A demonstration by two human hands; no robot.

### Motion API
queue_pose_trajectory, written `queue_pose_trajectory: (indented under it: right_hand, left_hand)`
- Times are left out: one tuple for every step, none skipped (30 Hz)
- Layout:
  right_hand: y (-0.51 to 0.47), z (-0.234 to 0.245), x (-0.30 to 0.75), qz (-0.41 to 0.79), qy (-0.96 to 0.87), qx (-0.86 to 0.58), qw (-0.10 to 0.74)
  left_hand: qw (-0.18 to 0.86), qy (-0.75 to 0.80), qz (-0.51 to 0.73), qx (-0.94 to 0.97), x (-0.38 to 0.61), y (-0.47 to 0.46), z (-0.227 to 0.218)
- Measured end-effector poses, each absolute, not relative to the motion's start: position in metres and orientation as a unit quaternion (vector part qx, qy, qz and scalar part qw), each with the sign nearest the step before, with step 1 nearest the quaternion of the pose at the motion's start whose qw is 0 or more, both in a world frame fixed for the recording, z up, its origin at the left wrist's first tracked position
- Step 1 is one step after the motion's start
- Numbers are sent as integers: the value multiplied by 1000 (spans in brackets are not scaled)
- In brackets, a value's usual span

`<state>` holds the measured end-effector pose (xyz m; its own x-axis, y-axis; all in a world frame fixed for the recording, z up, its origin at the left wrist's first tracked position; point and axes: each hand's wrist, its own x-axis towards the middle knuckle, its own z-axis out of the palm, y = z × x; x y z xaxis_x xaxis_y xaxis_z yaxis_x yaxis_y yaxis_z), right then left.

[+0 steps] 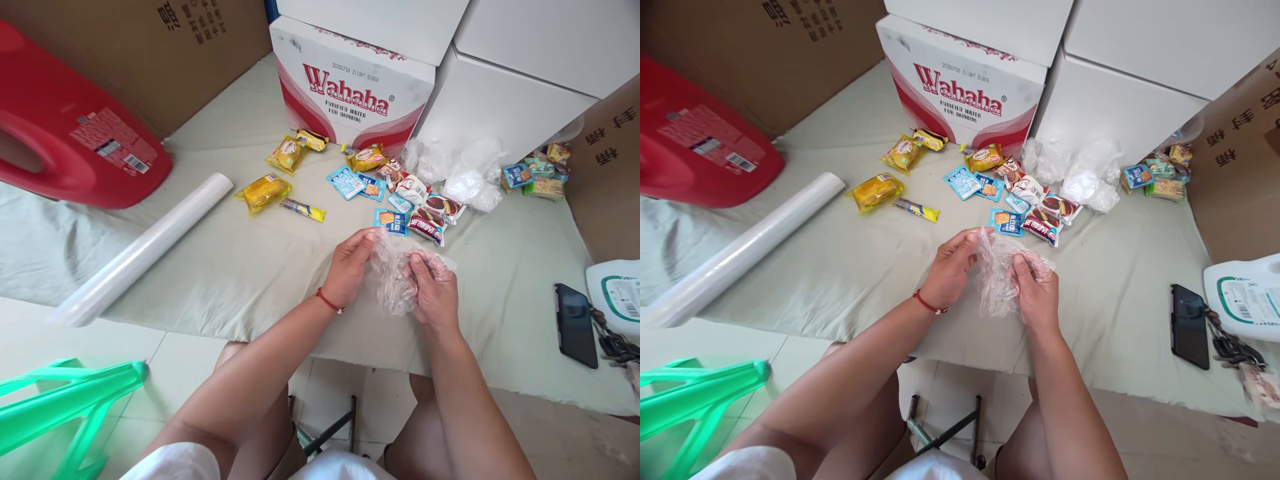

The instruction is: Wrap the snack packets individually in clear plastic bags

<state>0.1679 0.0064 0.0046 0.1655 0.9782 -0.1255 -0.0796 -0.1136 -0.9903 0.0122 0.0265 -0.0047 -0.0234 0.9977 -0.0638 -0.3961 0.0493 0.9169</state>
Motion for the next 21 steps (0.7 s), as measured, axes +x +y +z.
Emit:
queue_pose_trajectory:
  right_hand:
    - [8, 7, 170, 517, -377, -552, 535]
    - [10, 10, 173, 526, -355, -552, 541]
    - [12, 13, 177, 530, -341, -555, 543]
    - [13, 15, 180, 533, -332, -560, 540]
    - [15, 16, 184, 534, -328, -566, 535]
    - [16, 17, 187, 535, -328, -571, 529]
    - [16, 18, 190, 534, -331, -575, 525]
    - [17, 18, 193, 530, -335, -576, 525]
    - [17, 18, 195, 524, -339, -575, 529]
    - [17, 18, 197, 518, -340, -574, 536]
    - [17, 19, 199, 513, -337, -572, 544]
    - [18, 19, 200, 512, -329, -571, 550]
    - [18, 20, 201, 515, -319, -570, 556]
    - [18, 20, 202, 519, -308, -568, 559]
    - [18, 21, 202, 524, -301, -565, 562]
    - [18, 21, 201, 528, -298, -561, 563]
    - [18, 21, 199, 529, -301, -559, 563]
    - [17, 20, 196, 528, -308, -557, 562]
    - [16, 19, 193, 527, -318, -556, 559]
    - [15, 18, 189, 527, -330, -555, 553]
    - [14, 16, 186, 526, -341, -554, 548]
  left_hand:
    - [610, 403, 593, 339, 10, 28, -4]
    - [620, 393, 600, 317, 7, 30, -4]
    - [629, 384, 606, 298, 4, 32, -2]
    - [639, 377, 609, 280, 0, 34, -1]
    - [651, 369, 608, 265, -3, 35, 0]
    - [663, 360, 606, 253, -6, 36, 2]
    - [676, 349, 602, 244, -8, 36, 3]
    - [686, 338, 599, 237, -11, 36, 5]
    - [693, 328, 598, 232, -13, 36, 6]
    - [697, 320, 600, 229, -15, 36, 7]
    - [698, 315, 602, 226, -18, 36, 8]
    - [699, 311, 604, 223, -20, 35, 9]
    - [703, 307, 603, 220, -22, 35, 9]
    - [711, 302, 598, 214, -23, 35, 10]
    - [724, 295, 590, 204, -24, 35, 9]
    - [738, 288, 580, 190, -24, 34, 9]
    - [752, 283, 568, 175, -23, 33, 8]
    - [768, 280, 553, 163, -21, 32, 7]
    - [785, 278, 532, 155, -18, 30, 6]
    - [803, 274, 507, 151, -15, 28, 5]
    - [821, 268, 480, 153, -12, 27, 4]
